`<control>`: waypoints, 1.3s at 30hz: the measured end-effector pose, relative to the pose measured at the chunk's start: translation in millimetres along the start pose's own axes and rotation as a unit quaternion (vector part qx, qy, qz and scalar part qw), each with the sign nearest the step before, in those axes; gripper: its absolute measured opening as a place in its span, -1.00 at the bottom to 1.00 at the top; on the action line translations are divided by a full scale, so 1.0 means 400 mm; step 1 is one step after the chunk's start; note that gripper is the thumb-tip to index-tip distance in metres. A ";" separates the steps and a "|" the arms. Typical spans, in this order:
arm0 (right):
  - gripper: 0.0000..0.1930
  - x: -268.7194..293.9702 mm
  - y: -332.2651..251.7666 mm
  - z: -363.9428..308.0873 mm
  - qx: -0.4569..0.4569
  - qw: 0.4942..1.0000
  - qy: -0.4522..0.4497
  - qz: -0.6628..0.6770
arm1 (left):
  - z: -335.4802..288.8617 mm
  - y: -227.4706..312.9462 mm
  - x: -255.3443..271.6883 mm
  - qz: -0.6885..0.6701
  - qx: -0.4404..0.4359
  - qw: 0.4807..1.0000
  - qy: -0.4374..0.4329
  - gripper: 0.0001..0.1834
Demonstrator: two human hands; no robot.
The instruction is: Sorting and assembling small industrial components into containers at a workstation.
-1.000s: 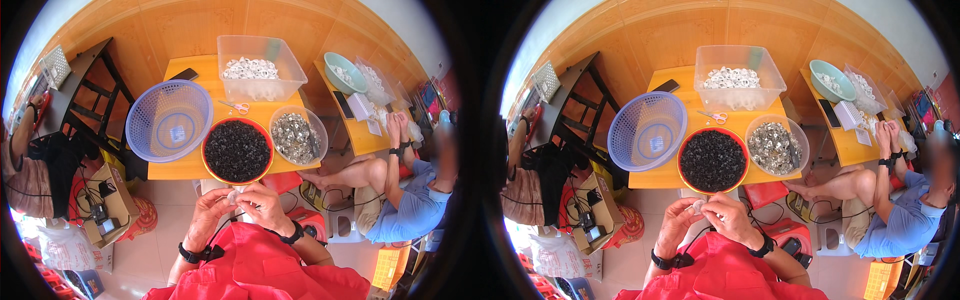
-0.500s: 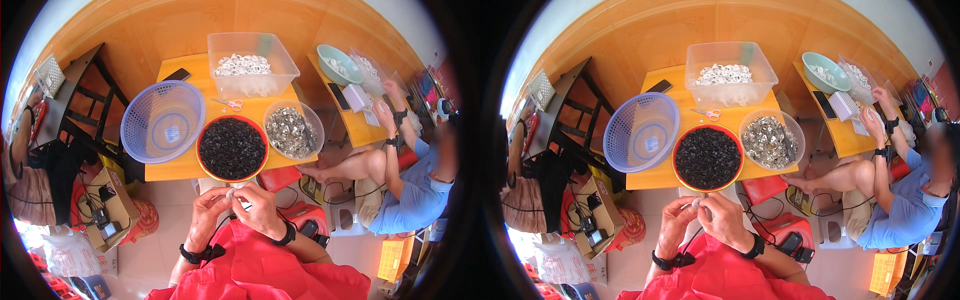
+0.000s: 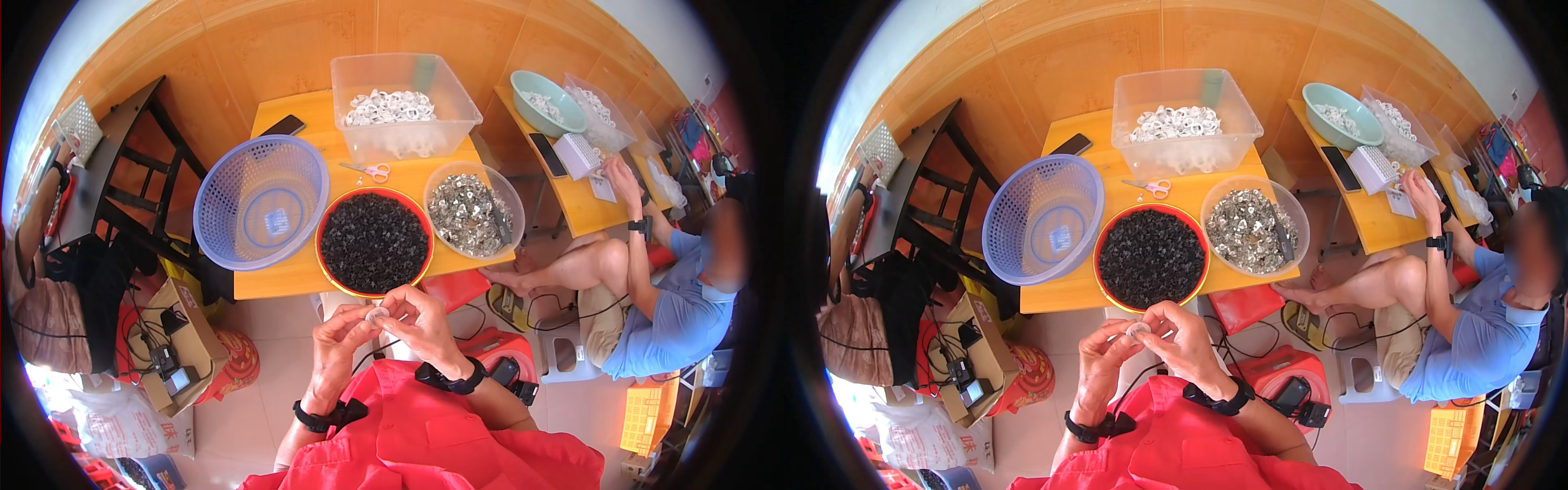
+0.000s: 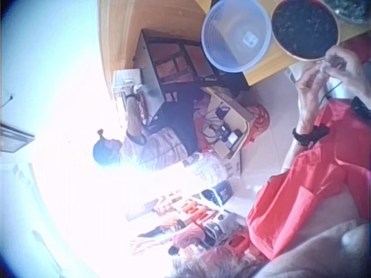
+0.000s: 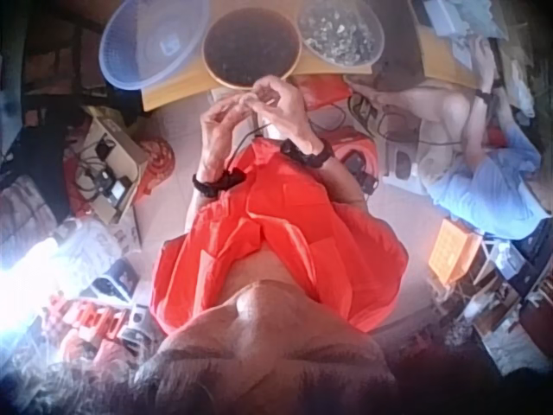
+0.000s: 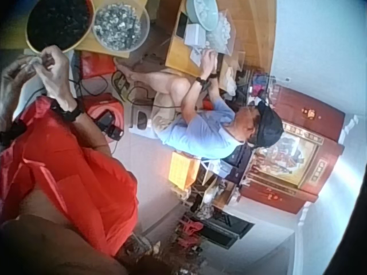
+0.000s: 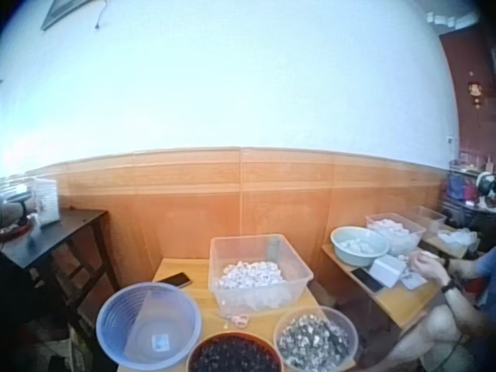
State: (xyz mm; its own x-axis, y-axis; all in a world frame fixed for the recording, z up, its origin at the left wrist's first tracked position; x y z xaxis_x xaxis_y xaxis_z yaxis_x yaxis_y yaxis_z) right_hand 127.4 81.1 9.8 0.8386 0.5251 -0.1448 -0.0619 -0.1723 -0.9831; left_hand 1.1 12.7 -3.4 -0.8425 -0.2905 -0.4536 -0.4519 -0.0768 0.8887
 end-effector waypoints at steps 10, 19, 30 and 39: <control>-0.88 -0.006 0.019 -0.004 -0.014 0.999 0.034 0.002 | 0.007 -0.009 0.023 -0.057 0.045 0.996 0.056 -0.82; -0.89 -0.035 0.037 0.003 -0.036 0.999 0.028 0.019 | 0.019 0.000 0.026 0.052 -0.063 0.993 0.085 -0.85; -0.88 -0.047 0.071 0.012 -0.078 0.995 0.028 0.053 | 0.021 0.003 0.036 0.239 -0.137 0.958 0.085 -0.88; -0.88 -0.065 0.096 0.010 -0.129 0.972 0.028 0.193 | 0.016 -0.028 0.048 0.096 -0.049 0.990 0.092 -0.82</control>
State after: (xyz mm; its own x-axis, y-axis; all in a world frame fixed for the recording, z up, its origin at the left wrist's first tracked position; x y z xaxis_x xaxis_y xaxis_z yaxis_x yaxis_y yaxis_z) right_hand 100.9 64.1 -24.5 0.8083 0.3350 -0.4842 -0.2459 -0.5551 -0.7946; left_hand -11.8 14.2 -22.6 -0.8389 -0.4763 -0.2635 -0.2500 -0.0930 0.9638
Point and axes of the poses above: each hand's wrist, its own z-axis towards the middle knuckle, its own x-axis out of the back of the hand, y = z × x, the point moved 3 cm from there along z, towards the middle knuckle, and after that the axes turned 5 degrees about -x, right-handed, at the moved point
